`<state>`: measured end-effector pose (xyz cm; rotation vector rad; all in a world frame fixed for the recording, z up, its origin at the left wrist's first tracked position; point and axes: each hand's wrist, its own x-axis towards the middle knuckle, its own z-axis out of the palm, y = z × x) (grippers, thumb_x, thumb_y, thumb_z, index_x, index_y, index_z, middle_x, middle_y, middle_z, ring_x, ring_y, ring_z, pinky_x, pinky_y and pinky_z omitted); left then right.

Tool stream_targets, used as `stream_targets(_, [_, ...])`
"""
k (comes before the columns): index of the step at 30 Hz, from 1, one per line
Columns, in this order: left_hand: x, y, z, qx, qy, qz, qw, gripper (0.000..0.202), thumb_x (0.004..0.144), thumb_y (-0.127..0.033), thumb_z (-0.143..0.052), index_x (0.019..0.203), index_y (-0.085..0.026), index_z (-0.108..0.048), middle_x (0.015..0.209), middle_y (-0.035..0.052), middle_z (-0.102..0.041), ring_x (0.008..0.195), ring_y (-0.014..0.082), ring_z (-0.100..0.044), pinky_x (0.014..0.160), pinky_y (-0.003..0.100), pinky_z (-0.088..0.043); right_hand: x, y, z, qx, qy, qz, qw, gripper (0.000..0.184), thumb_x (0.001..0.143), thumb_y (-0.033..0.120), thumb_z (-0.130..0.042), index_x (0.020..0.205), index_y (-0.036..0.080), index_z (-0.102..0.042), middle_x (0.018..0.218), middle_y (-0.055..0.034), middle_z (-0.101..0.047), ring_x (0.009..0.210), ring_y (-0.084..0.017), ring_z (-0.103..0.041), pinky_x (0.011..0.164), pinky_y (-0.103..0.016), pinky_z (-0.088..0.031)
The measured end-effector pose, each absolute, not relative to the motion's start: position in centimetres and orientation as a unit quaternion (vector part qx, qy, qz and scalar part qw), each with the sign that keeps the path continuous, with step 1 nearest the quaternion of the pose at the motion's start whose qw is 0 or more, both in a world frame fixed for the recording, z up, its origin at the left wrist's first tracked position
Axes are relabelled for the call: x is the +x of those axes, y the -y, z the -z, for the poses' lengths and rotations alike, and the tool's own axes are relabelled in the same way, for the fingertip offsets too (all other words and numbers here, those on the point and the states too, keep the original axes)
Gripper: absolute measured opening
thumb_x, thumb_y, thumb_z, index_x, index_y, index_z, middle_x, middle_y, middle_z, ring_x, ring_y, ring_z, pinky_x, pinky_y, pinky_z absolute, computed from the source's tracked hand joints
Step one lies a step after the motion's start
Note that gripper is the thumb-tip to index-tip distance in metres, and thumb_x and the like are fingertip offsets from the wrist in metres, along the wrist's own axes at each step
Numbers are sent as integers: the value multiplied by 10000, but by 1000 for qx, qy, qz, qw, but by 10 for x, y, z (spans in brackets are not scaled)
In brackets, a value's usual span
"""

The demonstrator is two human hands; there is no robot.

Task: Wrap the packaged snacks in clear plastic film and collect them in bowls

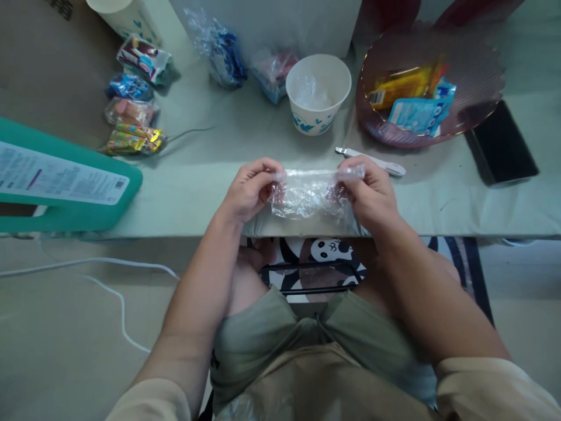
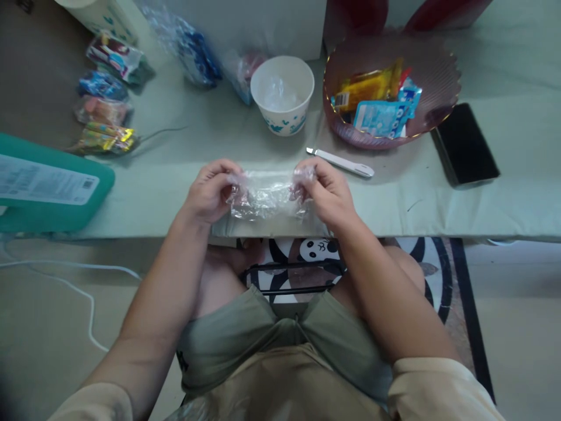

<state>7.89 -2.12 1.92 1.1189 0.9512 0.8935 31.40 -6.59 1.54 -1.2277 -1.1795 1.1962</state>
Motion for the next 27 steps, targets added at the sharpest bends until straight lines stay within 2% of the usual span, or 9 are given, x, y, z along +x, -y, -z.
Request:
stream_targets(3, [78,18,-18,514,-420,-391,637,272,802,-445,-667,708,-195,-619,634,-5,-540,519,103,-515,491,236,-465,318,65,-16,-479,485,-536,498,331,864,534,-555,771,230,-648,772,-36,-668,664,-170,-635,619,-331,-529])
stream_targets(5, [79,18,-17,556,-441,-388,588,211,738,-353,-741,738,-195,-600,676,-22,-532,557,82,-478,518,206,-430,318,65,-14,-489,499,-531,480,349,869,538,-549,760,221,-645,803,-46,-682,727,-176,-642,674,-334,-527])
stream_targets(7, [79,20,-14,589,-452,-388,546,256,655,-227,-789,817,-209,-591,760,-34,-556,594,69,-472,544,189,-409,315,65,-11,-522,490,-504,483,239,792,460,-678,857,234,-631,799,-14,-676,730,-162,-623,674,-311,-500])
stream_targets(10, [78,23,-10,600,-438,-408,532,394,651,-192,-778,992,-251,-590,890,-18,-595,656,84,-530,595,204,-448,310,63,-9,-547,447,-504,497,456,657,342,-782,1055,267,-574,812,28,-669,688,-147,-590,645,-296,-464])
stream_targets(14, [78,23,-1,604,-438,-476,465,517,673,-188,-744,1138,-288,-543,1030,17,-611,775,120,-608,661,237,-501,306,62,-14,-548,517,-495,433,227,680,356,-729,797,224,-587,894,-25,-687,755,-155,-585,729,-329,-455])
stream_targets(18, [87,26,0,587,-496,-601,219,271,775,-196,-680,1002,-252,-542,952,6,-580,850,136,-608,765,271,-523,302,64,-24,-565,546,-405,469,133,742,307,-603,696,232,-502,755,-3,-633,737,-158,-546,756,-332,-425])
stream_targets(20, [95,33,-4,646,-472,-576,169,186,814,-240,-685,966,-238,-578,962,19,-620,930,164,-630,872,323,-539,299,66,-26,-554,564,-384,478,135,733,282,-590,683,237,-473,732,3,-612,716,-156,-517,738,-326,-406])
stream_targets(24, [114,43,-11,720,-398,-424,379,484,797,-437,-783,1207,-228,-630,1233,101,-705,1138,236,-679,973,377,-562,292,67,-27,-469,548,-500,479,208,701,282,-587,642,243,-391,678,28,-495,668,-139,-427,676,-304,-352])
stream_targets(27, [119,42,-10,629,-407,-396,530,535,751,-548,-824,1134,-209,-666,1097,93,-751,989,221,-721,862,341,-583,290,66,-28,-387,469,-633,479,216,668,320,-593,656,245,-391,655,41,-414,650,-135,-392,655,-290,-339])
